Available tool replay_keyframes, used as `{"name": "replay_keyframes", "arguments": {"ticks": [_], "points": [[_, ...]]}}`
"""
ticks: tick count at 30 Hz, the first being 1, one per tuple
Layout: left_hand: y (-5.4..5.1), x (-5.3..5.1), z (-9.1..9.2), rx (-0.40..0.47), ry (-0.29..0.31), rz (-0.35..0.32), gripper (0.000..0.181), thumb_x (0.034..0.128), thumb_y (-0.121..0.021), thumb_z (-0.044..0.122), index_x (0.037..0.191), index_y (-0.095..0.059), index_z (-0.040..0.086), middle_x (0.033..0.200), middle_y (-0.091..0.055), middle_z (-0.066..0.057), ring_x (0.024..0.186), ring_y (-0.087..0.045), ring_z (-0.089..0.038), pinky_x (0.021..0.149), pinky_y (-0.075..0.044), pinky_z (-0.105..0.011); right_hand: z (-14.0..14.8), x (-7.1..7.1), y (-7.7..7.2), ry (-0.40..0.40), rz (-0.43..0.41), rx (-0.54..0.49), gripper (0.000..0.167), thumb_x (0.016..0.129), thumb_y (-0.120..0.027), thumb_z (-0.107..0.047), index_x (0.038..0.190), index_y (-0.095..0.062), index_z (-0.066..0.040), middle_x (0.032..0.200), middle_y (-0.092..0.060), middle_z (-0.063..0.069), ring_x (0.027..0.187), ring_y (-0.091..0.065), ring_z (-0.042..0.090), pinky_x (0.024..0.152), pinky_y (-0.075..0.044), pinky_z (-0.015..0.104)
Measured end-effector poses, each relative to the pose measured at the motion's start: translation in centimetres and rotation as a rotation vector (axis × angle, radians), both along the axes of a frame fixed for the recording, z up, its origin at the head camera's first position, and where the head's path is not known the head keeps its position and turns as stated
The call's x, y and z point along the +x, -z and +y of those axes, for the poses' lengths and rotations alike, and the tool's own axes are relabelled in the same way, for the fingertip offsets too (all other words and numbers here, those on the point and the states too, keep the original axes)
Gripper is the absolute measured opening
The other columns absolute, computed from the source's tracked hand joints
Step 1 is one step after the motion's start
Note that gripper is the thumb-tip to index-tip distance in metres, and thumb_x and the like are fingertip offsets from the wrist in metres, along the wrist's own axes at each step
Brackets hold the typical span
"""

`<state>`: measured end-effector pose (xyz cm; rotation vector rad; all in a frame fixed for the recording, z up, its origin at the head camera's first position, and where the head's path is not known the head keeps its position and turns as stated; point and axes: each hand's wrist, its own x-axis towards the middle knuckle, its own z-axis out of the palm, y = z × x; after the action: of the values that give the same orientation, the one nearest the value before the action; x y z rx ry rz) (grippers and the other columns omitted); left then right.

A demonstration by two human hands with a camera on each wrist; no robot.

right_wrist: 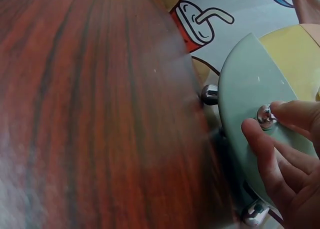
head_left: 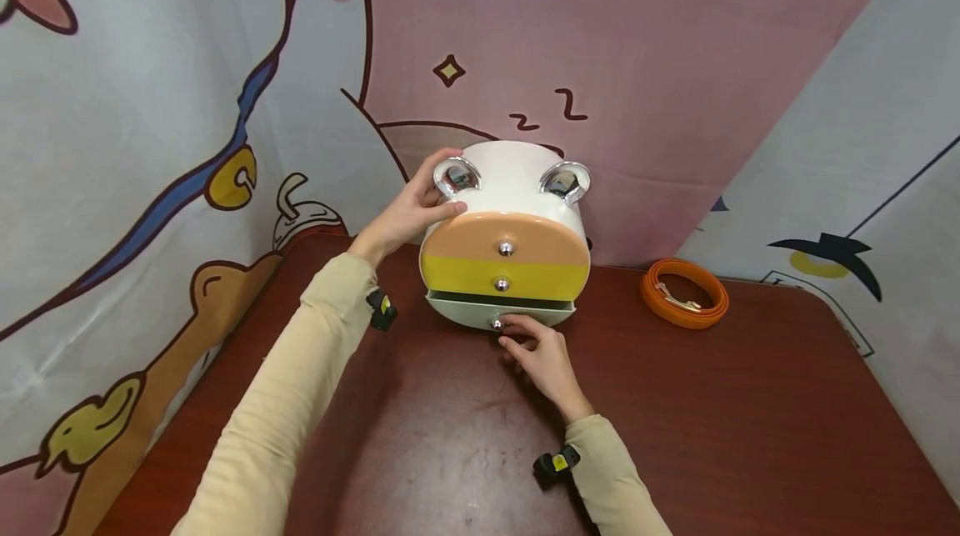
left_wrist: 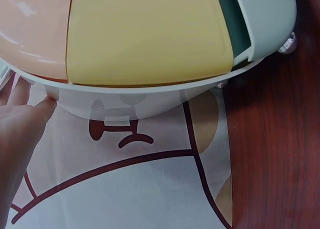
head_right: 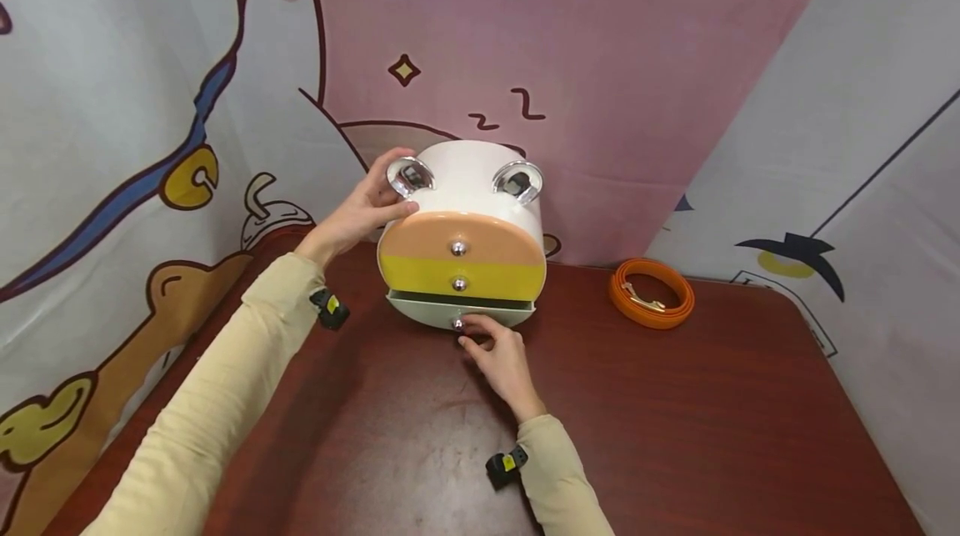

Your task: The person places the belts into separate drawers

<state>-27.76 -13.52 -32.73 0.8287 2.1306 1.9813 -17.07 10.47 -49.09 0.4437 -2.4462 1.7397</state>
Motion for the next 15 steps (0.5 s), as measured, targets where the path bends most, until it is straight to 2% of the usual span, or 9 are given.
{"name": "replay_keyframes", "arguments": {"ticks": [5,9,13,15], "points": [[0.0,0.0,0.0,-0.002,0.001,0.012,0.072,0.0926,-0.062,-0.001,0.149,-0.026,0.026,0.139,-0.043,-0.012,0.116,-0.053,-0.025,0.085,-0.049,-0.033,-0.1,-0.2,0.2,-0.025,-0.084,-0.071,0.030,0.088,-0.071,-0.005,0.117,-0.068,-0.011,0.102,-0.070,0.016,0.064,-0.067,0.034,0.040,-0.045,0.033],[0.0,0.0,0.0,-0.006,-0.001,0.011,0.071,0.0926,-0.062,0.000,0.148,-0.027,0.027,0.139,-0.043,-0.011,0.115,-0.054,-0.025,0.084,-0.049,-0.034,-0.1,-0.3,0.2,-0.072,-0.152,-0.166,0.031,0.090,-0.068,-0.001,0.121,-0.065,-0.002,0.107,-0.065,0.027,0.074,-0.067,0.042,0.049,-0.052,0.040],[0.1,0.0,0.0,-0.006,0.000,0.004,0.071,0.0925,-0.063,0.000,0.148,-0.028,0.028,0.138,-0.045,-0.010,0.114,-0.055,-0.025,0.083,-0.049,-0.034,-0.3,0.1,-0.9,-0.115,-0.168,-0.227,0.031,0.090,-0.063,0.006,0.121,-0.061,0.008,0.107,-0.061,0.034,0.085,-0.063,0.050,0.061,-0.055,0.043],[0.1,0.0,0.0,-0.004,0.001,0.005,0.071,0.0925,-0.063,0.000,0.148,-0.028,0.028,0.138,-0.045,-0.011,0.114,-0.054,-0.025,0.084,-0.049,-0.034,-0.5,0.3,-1.5,-0.118,-0.164,-0.236,0.030,0.089,-0.063,0.008,0.120,-0.061,0.011,0.106,-0.061,0.036,0.088,-0.061,0.052,0.063,-0.055,0.045]]}}
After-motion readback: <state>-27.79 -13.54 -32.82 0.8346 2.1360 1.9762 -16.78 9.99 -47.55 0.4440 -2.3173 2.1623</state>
